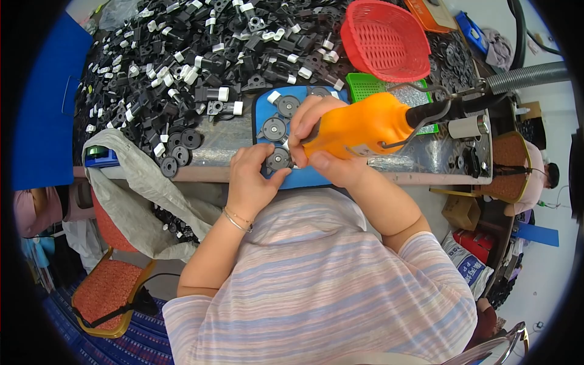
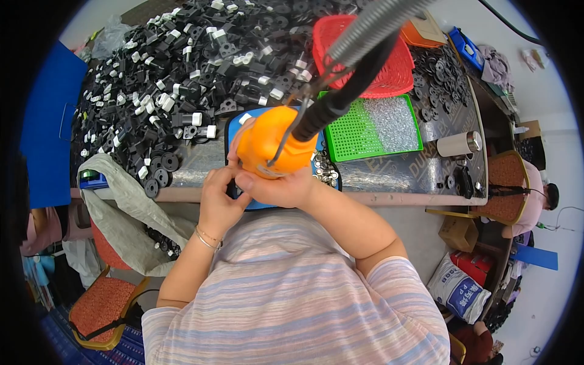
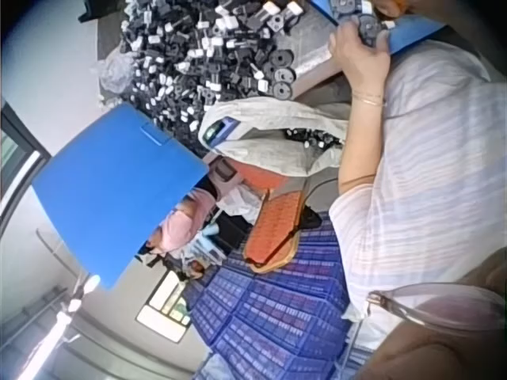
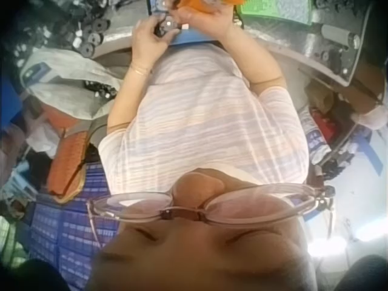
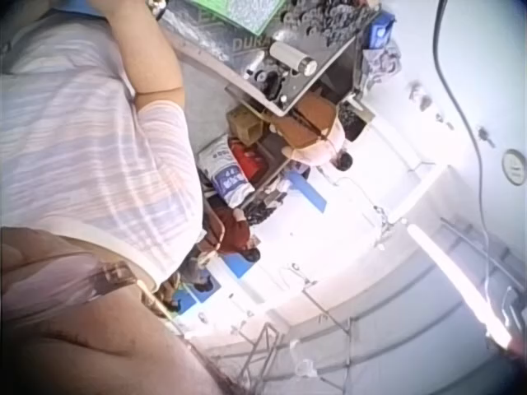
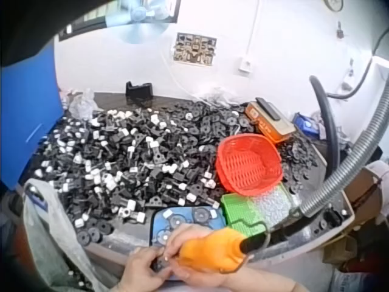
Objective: The recorder is assembling small mechanical toy components using an electric screwdriver at a workbench.
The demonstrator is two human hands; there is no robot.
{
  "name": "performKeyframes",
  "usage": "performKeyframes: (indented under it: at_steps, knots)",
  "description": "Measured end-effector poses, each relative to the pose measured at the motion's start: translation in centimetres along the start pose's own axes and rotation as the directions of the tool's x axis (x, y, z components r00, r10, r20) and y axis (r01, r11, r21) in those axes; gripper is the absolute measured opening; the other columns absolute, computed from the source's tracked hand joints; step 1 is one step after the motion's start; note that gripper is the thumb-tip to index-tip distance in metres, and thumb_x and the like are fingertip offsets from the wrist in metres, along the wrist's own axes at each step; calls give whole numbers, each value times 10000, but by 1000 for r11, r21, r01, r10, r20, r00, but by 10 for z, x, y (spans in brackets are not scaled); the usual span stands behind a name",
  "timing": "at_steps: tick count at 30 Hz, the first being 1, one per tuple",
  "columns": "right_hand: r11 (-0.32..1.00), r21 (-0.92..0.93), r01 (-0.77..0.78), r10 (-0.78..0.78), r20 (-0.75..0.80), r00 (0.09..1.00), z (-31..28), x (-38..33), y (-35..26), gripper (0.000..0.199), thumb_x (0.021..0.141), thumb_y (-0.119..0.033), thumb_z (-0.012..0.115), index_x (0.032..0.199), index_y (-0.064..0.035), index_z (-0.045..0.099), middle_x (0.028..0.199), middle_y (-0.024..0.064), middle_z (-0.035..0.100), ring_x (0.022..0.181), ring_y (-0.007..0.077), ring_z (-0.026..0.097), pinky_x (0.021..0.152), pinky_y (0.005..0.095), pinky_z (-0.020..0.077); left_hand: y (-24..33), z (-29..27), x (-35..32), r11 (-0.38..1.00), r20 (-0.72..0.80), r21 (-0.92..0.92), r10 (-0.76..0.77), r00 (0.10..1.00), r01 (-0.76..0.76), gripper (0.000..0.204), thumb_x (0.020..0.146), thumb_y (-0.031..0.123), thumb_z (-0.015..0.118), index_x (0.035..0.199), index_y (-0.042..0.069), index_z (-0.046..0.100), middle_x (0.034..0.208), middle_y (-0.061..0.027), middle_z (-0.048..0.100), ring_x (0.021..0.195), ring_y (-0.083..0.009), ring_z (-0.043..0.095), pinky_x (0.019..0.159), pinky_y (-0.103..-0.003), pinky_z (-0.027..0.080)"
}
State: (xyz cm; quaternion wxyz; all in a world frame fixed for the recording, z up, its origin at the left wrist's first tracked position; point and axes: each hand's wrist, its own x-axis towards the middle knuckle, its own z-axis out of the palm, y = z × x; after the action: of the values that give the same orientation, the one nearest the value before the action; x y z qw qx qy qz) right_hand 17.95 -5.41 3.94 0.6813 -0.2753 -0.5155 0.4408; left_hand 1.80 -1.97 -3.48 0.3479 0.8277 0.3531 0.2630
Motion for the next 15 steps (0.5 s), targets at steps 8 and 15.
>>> performKeyframes:
  at_steps: [8, 15]
  knots:
    - [998, -59, -33, 37, 83, 996, -4, -1, 0, 322, 796, -220, 675, 948, -24, 470, 860, 108, 470, 580, 137, 524, 550, 249, 458, -1, 1, 0, 1000, -28, 7, 27, 999, -27, 418, 585, 159, 797, 937, 36, 607, 899, -80, 620, 812, -278, 539, 753, -362, 409]
    - [998, -10, -66, 66, 14, 998, -5, -5, 13, 332, 792, -228, 683, 936, -25, 463, 840, 104, 470, 602, 133, 529, 534, 238, 451, 0, 0, 0, 1000, -8, 14, 3, 1000, -3, 415, 590, 168, 797, 938, 46, 607, 876, -72, 614, 814, -273, 541, 755, -358, 401]
